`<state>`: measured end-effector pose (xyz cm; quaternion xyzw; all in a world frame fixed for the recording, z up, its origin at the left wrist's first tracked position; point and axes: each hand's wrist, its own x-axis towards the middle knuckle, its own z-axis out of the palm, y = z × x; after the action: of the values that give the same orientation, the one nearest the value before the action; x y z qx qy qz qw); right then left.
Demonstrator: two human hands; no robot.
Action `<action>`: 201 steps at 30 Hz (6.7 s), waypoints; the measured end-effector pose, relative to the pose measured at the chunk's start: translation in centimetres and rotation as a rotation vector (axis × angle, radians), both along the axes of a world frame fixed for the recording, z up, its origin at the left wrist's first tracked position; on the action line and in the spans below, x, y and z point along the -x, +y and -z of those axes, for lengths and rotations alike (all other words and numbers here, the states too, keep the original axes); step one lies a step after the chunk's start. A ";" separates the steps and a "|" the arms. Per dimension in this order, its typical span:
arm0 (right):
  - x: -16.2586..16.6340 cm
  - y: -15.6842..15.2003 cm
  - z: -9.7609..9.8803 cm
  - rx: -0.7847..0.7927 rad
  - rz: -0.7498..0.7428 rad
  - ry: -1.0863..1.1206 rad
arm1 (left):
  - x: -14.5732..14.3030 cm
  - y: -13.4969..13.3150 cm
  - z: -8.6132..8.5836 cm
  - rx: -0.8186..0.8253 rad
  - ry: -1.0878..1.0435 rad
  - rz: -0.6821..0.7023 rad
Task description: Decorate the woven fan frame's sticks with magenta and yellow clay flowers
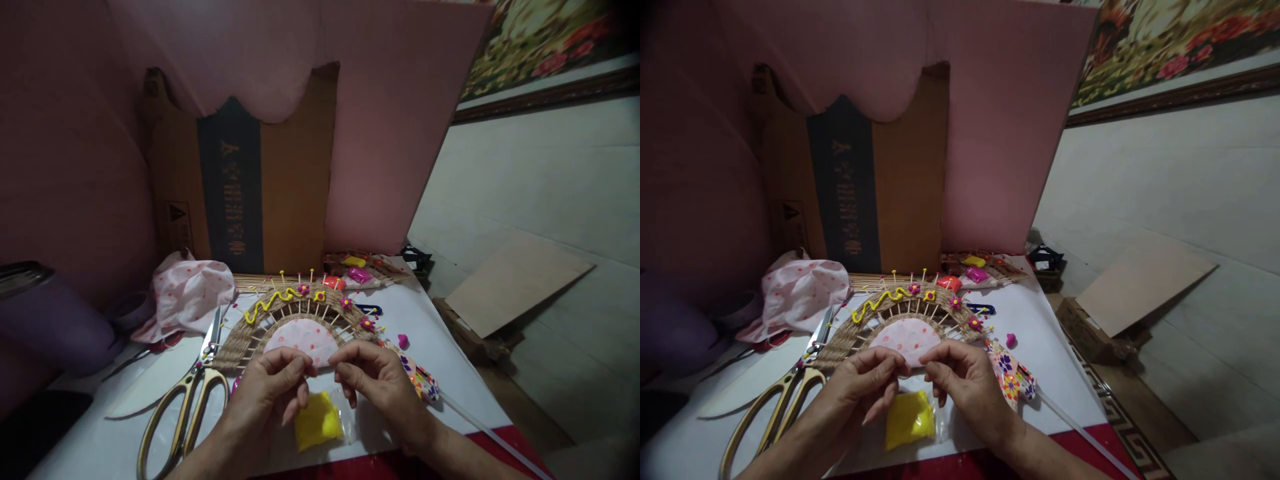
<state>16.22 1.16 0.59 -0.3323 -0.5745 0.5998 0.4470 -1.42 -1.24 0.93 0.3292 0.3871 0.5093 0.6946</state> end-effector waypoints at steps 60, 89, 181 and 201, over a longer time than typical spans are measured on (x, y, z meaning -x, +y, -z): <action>-0.3 -0.3 -0.2 -0.104 0.053 -0.058 | -0.3 -0.9 -1.3 -0.057 -0.163 0.120; -0.1 0.0 -0.3 -0.027 0.069 0.021 | -0.1 -0.6 -1.0 -0.088 -0.135 0.048; 6.2 12.2 -3.1 -1.025 0.085 -0.789 | 7.4 13.8 -0.4 -0.537 1.005 -0.551; 5.4 11.1 -2.6 -1.271 0.093 -1.034 | 7.3 13.8 -0.3 -0.552 0.997 -0.557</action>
<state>10.87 12.22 3.23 -0.2736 -0.9238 -0.0882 0.2528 -8.67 12.56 1.21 0.5807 0.5898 0.5375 0.1616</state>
